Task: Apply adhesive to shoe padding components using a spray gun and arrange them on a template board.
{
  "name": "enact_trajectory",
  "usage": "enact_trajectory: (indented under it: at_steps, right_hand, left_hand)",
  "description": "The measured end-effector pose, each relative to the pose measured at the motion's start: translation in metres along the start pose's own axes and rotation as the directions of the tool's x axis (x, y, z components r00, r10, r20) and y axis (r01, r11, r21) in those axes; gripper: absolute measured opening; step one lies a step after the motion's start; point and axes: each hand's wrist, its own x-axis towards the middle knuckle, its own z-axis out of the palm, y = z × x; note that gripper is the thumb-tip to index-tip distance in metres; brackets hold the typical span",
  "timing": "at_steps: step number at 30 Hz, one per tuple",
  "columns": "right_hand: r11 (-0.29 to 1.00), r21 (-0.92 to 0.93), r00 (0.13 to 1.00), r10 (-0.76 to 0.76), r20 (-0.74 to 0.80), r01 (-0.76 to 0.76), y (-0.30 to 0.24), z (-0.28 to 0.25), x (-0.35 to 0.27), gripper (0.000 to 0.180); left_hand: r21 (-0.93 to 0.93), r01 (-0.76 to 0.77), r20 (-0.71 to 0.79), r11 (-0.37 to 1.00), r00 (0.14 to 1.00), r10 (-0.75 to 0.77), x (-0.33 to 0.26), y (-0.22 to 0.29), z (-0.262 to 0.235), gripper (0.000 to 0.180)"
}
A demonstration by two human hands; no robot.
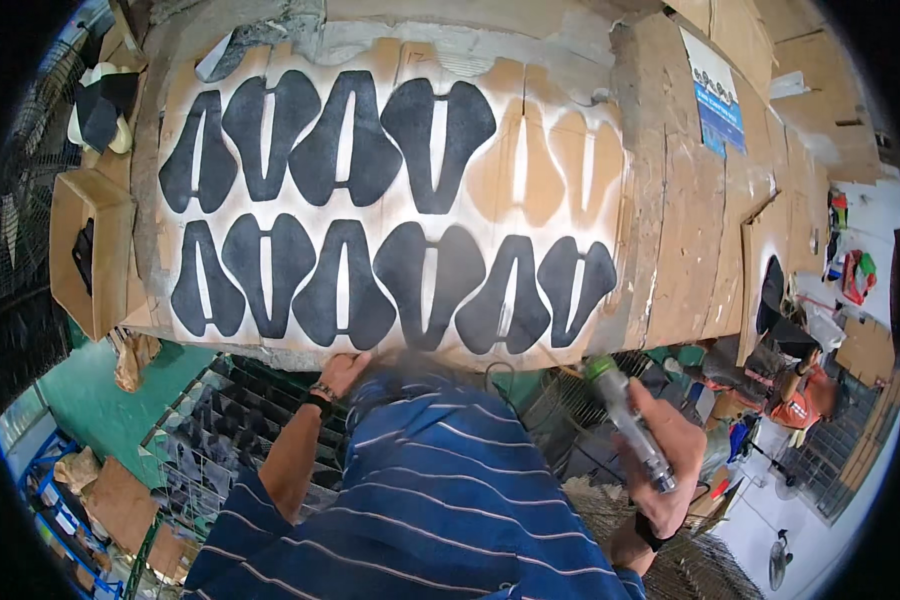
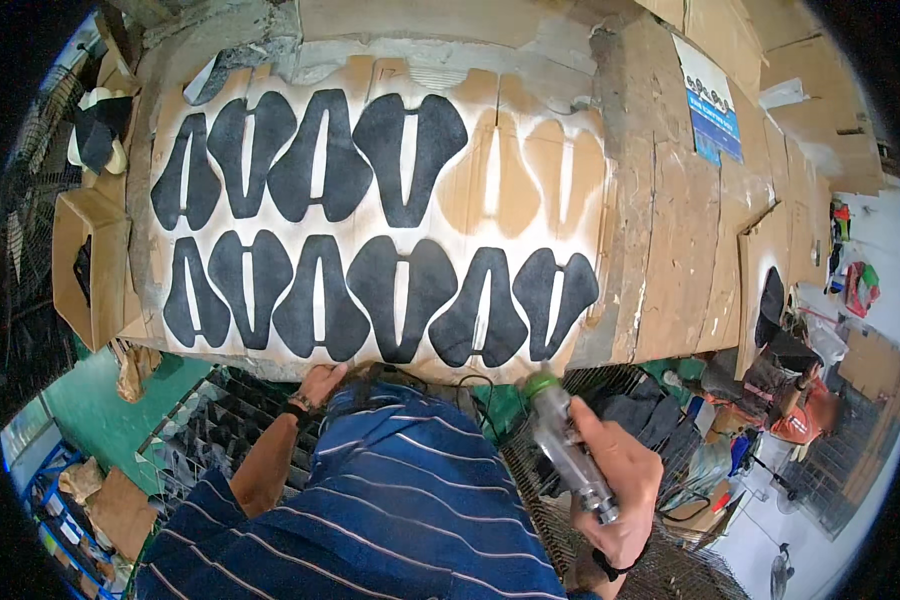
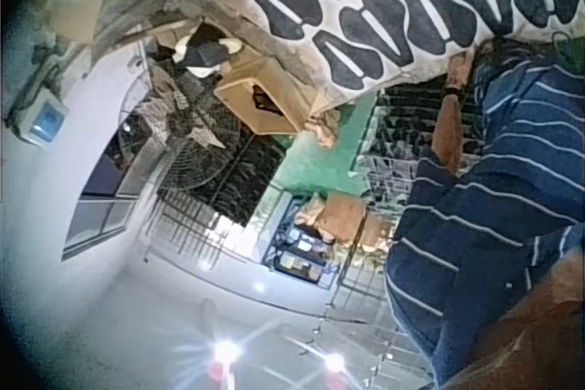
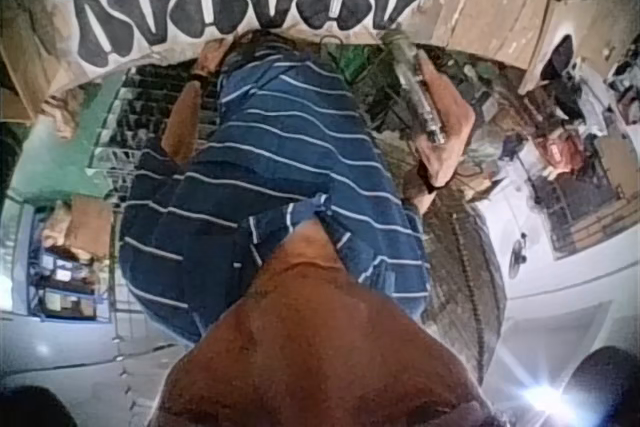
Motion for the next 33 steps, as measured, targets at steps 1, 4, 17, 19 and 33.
enact_trajectory:
  at_steps: [1,4,17,19,33]
  right_hand:
    - [1.0,0.004,0.999,-0.026,0.027,0.026,0.001,-0.001,0.0,0.058]
    - [0.998,-0.004,0.998,-0.056,0.04,0.056,0.004,-0.001,0.0,0.055]
    - [0.989,-0.12,0.957,-0.113,-0.266,0.083,-0.002,0.014,0.028,0.053]
    - [0.991,-0.111,0.959,-0.097,-0.264,0.07,-0.007,0.016,0.033,0.052]
    - [0.997,-0.007,0.995,-0.081,-0.055,0.081,-0.015,0.002,0.026,0.058]
  left_hand:
    - [0.01,0.041,0.046,0.999,0.998,-0.042,0.0,0.001,-0.002,0.081]
    - [0.049,0.159,0.194,0.986,0.967,-0.165,0.002,0.003,-0.009,0.073]
    - [0.052,0.172,0.23,0.984,0.957,-0.179,0.001,0.006,-0.012,0.076]
    - [0.059,0.192,0.245,0.98,0.949,-0.2,0.002,-0.001,-0.011,0.077]
    - [-0.029,0.129,0.171,0.991,0.978,-0.122,-0.001,-0.003,-0.006,0.066]
